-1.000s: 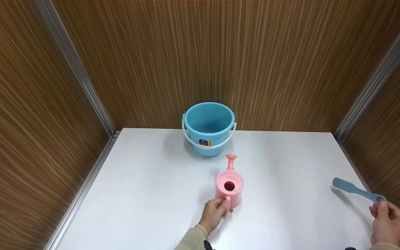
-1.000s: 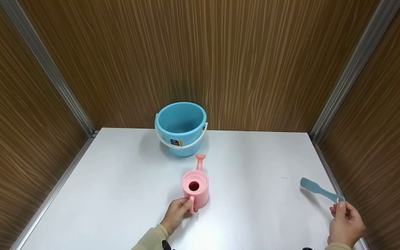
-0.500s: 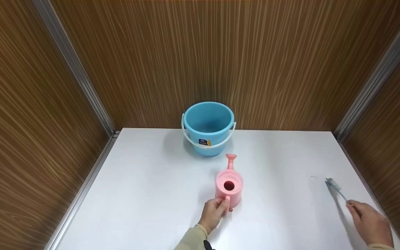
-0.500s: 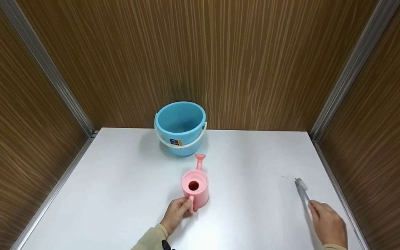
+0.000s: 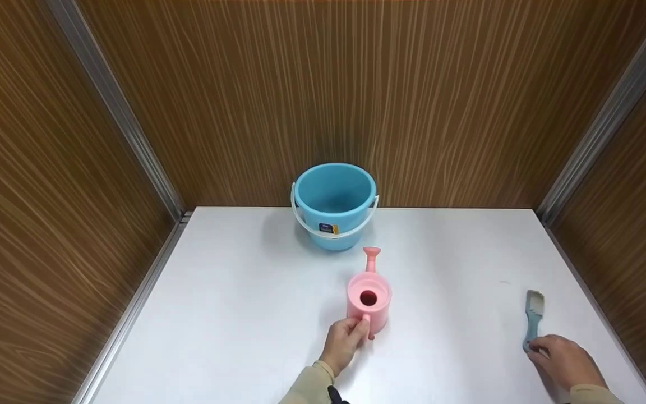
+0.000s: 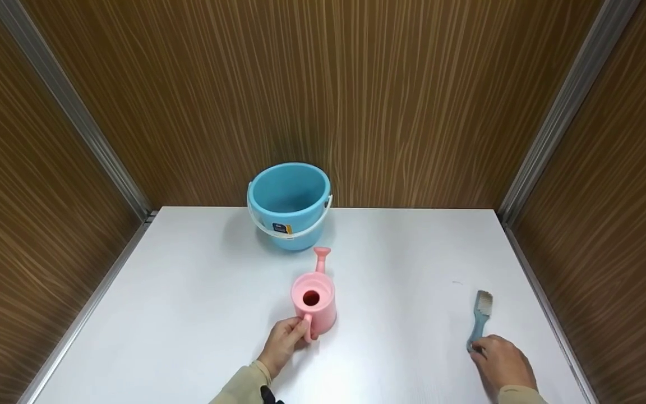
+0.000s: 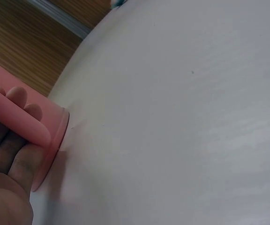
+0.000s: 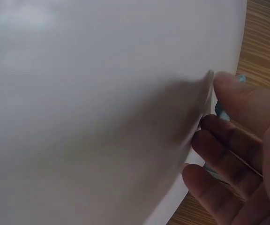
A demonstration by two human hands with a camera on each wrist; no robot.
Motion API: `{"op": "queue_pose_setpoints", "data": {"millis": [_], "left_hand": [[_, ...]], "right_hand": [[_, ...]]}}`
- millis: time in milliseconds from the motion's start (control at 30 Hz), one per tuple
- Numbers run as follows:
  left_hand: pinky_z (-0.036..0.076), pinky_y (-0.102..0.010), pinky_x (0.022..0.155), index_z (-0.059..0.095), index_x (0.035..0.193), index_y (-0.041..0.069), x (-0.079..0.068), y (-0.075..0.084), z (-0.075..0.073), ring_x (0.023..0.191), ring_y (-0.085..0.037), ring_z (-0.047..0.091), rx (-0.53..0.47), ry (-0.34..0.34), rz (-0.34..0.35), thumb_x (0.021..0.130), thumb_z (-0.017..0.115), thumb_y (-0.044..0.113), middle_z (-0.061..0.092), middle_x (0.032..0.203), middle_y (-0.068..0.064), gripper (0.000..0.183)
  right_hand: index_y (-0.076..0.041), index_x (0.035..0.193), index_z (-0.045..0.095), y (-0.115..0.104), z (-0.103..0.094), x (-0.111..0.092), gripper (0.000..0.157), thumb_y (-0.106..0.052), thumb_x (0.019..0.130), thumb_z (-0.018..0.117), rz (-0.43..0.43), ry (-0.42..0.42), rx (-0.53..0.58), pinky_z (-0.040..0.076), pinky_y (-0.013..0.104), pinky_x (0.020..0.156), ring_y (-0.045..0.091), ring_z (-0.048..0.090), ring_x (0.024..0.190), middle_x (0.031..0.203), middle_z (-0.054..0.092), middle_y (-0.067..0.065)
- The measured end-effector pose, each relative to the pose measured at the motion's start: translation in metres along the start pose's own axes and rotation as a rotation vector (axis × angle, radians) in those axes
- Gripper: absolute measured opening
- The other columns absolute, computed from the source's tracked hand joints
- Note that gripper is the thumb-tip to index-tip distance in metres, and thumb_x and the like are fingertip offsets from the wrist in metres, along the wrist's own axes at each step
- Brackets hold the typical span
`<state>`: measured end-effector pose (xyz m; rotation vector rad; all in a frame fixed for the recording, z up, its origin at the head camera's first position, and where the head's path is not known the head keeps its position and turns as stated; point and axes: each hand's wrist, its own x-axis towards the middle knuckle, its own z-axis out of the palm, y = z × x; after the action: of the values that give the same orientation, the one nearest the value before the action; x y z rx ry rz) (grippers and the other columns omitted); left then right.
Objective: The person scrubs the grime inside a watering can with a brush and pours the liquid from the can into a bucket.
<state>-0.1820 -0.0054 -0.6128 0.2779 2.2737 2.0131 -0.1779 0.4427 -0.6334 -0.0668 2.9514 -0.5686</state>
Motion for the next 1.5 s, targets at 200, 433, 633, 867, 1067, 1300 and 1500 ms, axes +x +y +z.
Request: {"op": "queue_pose_setpoints", "data": {"millis": [200,433,633,867,1067,1300,1500], "left_hand": [[0.038,-0.021,0.054,0.061,0.078,-0.007,-0.001,-0.003,0.001,0.063,-0.030,0.048,-0.001,0.004,-0.001,0.095,0.050,0.030,0.062,0.078,-0.022,0.042],[0.039,-0.021,0.053,0.061,0.077,-0.007,-0.004,-0.004,0.002,0.066,-0.041,0.048,0.017,0.002,0.054,0.096,0.049,0.027,0.062,0.076,-0.024,0.041],[0.038,-0.021,0.054,0.061,0.077,-0.007,0.000,-0.003,0.001,0.070,-0.047,0.048,0.015,0.011,0.033,0.095,0.049,0.030,0.063,0.078,-0.022,0.043],[0.037,-0.022,0.053,0.062,0.076,-0.004,0.016,-0.023,-0.001,0.070,-0.045,0.047,0.009,0.019,-0.001,0.094,0.049,0.035,0.064,0.077,-0.019,0.045],[0.039,-0.024,0.057,0.061,0.072,0.004,0.021,-0.034,-0.003,0.068,-0.029,0.051,0.025,0.037,-0.017,0.091,0.051,0.045,0.065,0.075,-0.006,0.046],[0.040,-0.024,0.057,0.062,0.073,0.003,0.016,-0.035,-0.002,0.068,-0.029,0.052,0.030,0.031,-0.024,0.092,0.050,0.043,0.065,0.076,-0.007,0.045],[0.040,-0.023,0.056,0.059,0.074,-0.005,0.007,-0.020,0.002,0.070,-0.038,0.051,0.011,0.002,-0.032,0.094,0.049,0.035,0.065,0.079,-0.015,0.046]], "right_hand": [[-0.008,0.087,0.069,-0.004,-0.001,-0.001,0.017,-0.020,0.076,0.074,-0.006,0.053,-0.031,0.046,0.048,0.065,0.032,0.060,0.077,0.083,0.065,0.009],[-0.008,0.090,0.070,-0.004,0.003,-0.006,0.021,-0.021,0.075,0.074,-0.001,0.078,-0.037,0.046,0.050,0.065,0.035,0.060,0.079,0.086,0.065,0.013],[-0.005,0.097,0.068,-0.007,0.000,-0.006,0.027,-0.022,0.077,0.073,0.048,0.039,-0.001,0.045,0.052,0.067,0.039,0.059,0.085,0.091,0.065,0.017],[-0.002,0.101,0.066,-0.011,0.001,0.001,0.031,-0.019,0.076,0.073,0.070,0.066,0.033,0.045,0.053,0.070,0.041,0.059,0.088,0.093,0.065,0.018],[-0.003,0.097,0.068,-0.013,0.002,0.005,0.026,-0.017,0.076,0.073,0.066,0.096,0.032,0.045,0.052,0.069,0.039,0.060,0.084,0.088,0.066,0.015],[-0.003,0.097,0.067,-0.010,0.006,0.000,0.026,-0.018,0.076,0.073,0.083,0.097,0.062,0.045,0.052,0.069,0.038,0.060,0.084,0.088,0.066,0.014],[-0.003,0.095,0.068,-0.005,0.008,-0.010,0.023,-0.018,0.077,0.073,0.120,0.087,0.101,0.046,0.052,0.067,0.037,0.060,0.082,0.085,0.066,0.012]]}}
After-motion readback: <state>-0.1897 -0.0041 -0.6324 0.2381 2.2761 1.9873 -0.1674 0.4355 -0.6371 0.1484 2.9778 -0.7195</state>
